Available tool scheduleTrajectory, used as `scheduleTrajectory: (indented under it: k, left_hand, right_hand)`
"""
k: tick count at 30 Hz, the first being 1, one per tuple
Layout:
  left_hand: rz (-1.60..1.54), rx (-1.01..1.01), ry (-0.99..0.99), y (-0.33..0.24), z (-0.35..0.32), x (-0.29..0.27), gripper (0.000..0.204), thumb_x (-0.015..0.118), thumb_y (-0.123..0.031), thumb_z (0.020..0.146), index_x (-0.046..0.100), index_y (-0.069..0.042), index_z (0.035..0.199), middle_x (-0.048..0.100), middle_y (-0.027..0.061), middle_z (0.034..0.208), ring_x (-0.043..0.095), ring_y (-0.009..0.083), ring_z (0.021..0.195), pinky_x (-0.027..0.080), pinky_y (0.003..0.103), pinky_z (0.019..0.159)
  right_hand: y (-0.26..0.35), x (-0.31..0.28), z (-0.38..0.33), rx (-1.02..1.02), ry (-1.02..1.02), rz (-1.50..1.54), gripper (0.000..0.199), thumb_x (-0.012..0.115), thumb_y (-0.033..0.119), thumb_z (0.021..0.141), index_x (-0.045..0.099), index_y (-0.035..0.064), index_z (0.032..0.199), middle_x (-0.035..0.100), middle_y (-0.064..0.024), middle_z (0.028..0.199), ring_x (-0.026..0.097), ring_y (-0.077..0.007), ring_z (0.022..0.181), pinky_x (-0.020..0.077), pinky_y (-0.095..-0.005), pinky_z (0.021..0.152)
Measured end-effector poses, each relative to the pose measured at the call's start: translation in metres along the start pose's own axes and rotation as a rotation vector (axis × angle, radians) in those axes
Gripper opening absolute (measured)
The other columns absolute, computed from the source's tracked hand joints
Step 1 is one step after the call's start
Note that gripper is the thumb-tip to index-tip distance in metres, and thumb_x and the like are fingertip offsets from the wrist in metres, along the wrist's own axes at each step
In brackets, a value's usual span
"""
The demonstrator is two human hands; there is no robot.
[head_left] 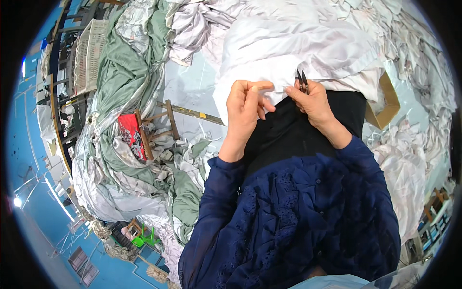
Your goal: Picking up pillowcases from a large pile, inspecting the seams, and trimming loose threads using snips.
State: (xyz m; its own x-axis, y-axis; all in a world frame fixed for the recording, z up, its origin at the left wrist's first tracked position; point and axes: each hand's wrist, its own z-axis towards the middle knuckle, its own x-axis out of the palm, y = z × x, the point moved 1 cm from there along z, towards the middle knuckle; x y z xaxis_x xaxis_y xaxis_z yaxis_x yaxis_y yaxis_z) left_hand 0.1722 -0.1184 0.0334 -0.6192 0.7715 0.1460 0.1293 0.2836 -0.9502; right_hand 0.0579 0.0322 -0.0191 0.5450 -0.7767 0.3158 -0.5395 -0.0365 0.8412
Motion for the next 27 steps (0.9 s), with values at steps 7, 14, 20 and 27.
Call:
scheduleTrajectory:
  k: [7,14,20,27]
  left_hand:
    - [0.346,0.101,-0.006,0.002,0.009,-0.005,0.012,0.067,-0.011,0.095,0.060,-0.001,0.098,0.066,0.0076,0.089,0.064,0.0135,0.063,0.049,0.027,0.054]
    - [0.994,0.391,0.021,0.007,0.010,0.013,0.025,0.085,-0.012,0.073,0.067,-0.005,0.090,0.061,0.0091,0.086,0.065,0.0275,0.068,0.050,0.039,0.061]
    - [0.883,0.351,0.032,0.010,0.018,0.011,0.015,0.080,-0.004,0.079,0.066,0.000,0.082,0.063,0.0102,0.077,0.062,0.0207,0.063,0.048,0.032,0.059]
    - [0.455,0.189,0.109,0.013,0.013,0.003,0.007,0.065,-0.002,0.096,0.061,0.001,0.092,0.066,0.0065,0.082,0.056,0.0093,0.062,0.046,0.023,0.057]
  right_hand:
    - [0.000,-0.002,0.000,-0.019,-0.008,-0.018,0.024,0.077,0.015,0.093,0.060,0.0106,0.077,0.049,0.0106,0.063,0.038,0.0002,0.054,0.0271,-0.0206,0.047]
    - [-0.003,-0.004,0.001,-0.077,0.016,-0.105,0.026,0.076,0.014,0.093,0.059,0.0110,0.074,0.049,0.0109,0.065,0.038,0.0000,0.056,0.0285,-0.0214,0.050]
    - [-0.001,-0.005,0.000,-0.033,0.006,-0.041,0.027,0.076,0.013,0.093,0.057,0.0109,0.074,0.049,0.0106,0.065,0.038,0.0000,0.056,0.0280,-0.0214,0.049]
    - [0.004,-0.004,-0.001,0.014,0.021,-0.021,0.026,0.075,0.013,0.094,0.057,0.0108,0.074,0.049,0.0100,0.064,0.038,-0.0001,0.054,0.0280,-0.0213,0.047]
